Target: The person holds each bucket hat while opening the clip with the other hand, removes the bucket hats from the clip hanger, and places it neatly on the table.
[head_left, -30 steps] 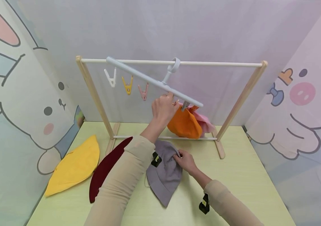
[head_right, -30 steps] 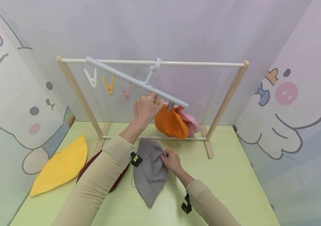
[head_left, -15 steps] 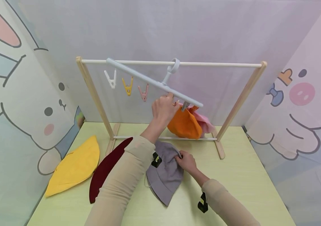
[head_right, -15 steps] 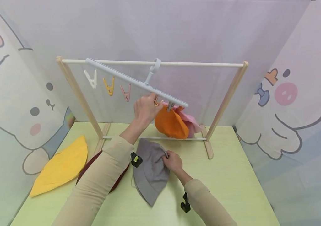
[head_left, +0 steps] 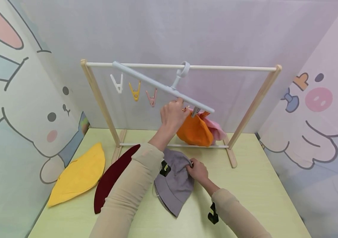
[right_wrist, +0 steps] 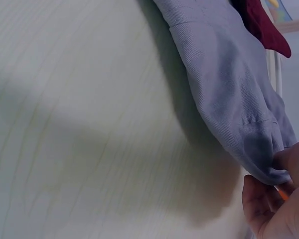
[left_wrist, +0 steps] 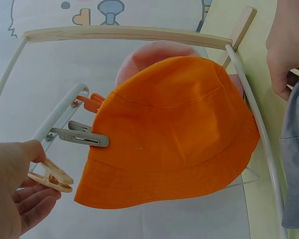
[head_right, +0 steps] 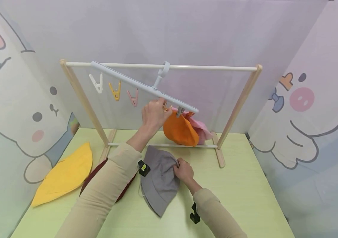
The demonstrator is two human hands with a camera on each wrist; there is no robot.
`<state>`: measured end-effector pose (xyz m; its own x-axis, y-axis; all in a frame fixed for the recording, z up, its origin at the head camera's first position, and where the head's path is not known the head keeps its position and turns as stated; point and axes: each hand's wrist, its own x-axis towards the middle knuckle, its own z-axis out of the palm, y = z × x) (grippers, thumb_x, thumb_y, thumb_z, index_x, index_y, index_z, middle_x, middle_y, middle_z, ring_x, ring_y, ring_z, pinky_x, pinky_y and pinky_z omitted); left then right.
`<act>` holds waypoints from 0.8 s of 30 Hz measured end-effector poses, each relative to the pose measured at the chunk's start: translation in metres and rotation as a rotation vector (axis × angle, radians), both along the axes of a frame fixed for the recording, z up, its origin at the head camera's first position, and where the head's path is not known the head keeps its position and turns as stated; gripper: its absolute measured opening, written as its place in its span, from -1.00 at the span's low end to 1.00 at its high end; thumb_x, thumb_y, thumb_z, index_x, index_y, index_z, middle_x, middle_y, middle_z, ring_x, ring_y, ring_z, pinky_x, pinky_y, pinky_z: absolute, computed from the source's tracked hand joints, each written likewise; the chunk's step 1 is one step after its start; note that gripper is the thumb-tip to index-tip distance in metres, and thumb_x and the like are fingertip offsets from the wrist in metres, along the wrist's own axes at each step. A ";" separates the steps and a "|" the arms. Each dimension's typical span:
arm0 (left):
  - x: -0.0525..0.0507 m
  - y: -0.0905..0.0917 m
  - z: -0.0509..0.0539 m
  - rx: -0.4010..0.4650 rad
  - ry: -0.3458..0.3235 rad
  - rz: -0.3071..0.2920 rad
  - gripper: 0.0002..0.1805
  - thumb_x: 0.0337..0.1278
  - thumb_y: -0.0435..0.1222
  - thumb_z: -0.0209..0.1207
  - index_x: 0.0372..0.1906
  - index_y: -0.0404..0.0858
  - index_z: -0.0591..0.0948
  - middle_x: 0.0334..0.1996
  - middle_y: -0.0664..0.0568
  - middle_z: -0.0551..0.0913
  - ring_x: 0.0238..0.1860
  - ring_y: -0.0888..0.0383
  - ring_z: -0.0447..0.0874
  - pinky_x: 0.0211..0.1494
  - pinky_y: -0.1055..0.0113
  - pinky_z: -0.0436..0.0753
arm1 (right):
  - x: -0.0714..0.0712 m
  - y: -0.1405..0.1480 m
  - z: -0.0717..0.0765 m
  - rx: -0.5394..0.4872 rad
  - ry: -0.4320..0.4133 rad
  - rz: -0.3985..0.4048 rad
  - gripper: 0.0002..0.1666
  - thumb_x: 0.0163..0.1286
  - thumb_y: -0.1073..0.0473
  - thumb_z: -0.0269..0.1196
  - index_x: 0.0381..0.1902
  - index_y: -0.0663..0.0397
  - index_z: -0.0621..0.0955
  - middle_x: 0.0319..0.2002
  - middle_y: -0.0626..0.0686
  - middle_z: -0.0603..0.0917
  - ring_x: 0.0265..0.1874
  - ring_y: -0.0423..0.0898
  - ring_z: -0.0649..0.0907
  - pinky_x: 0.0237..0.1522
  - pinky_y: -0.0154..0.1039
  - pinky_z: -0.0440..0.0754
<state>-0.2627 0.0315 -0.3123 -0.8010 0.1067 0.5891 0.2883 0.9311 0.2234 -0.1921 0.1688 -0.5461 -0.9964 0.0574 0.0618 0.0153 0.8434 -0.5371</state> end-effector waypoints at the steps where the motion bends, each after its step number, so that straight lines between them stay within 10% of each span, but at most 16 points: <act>1: 0.000 0.000 0.000 -0.002 -0.003 0.000 -0.71 0.03 -0.02 0.19 -0.40 -0.17 0.54 -0.75 0.07 0.32 -0.75 0.12 0.35 -0.69 0.38 0.17 | 0.000 0.000 -0.001 0.001 0.003 -0.005 -0.78 0.10 0.11 0.25 -0.27 0.02 0.58 -0.43 0.02 0.64 -0.53 -0.02 0.58 -0.59 -0.15 0.43; 24: -0.001 0.002 -0.002 0.007 -0.001 -0.001 -0.73 0.07 -0.02 0.14 -0.39 -0.15 0.54 -0.73 0.09 0.31 -0.75 0.13 0.33 -0.69 0.39 0.17 | 0.001 0.003 0.002 -0.023 0.112 -0.021 -0.67 0.12 0.23 0.22 -0.10 0.12 0.59 -0.33 0.14 0.61 -0.41 0.04 0.62 -0.48 -0.06 0.52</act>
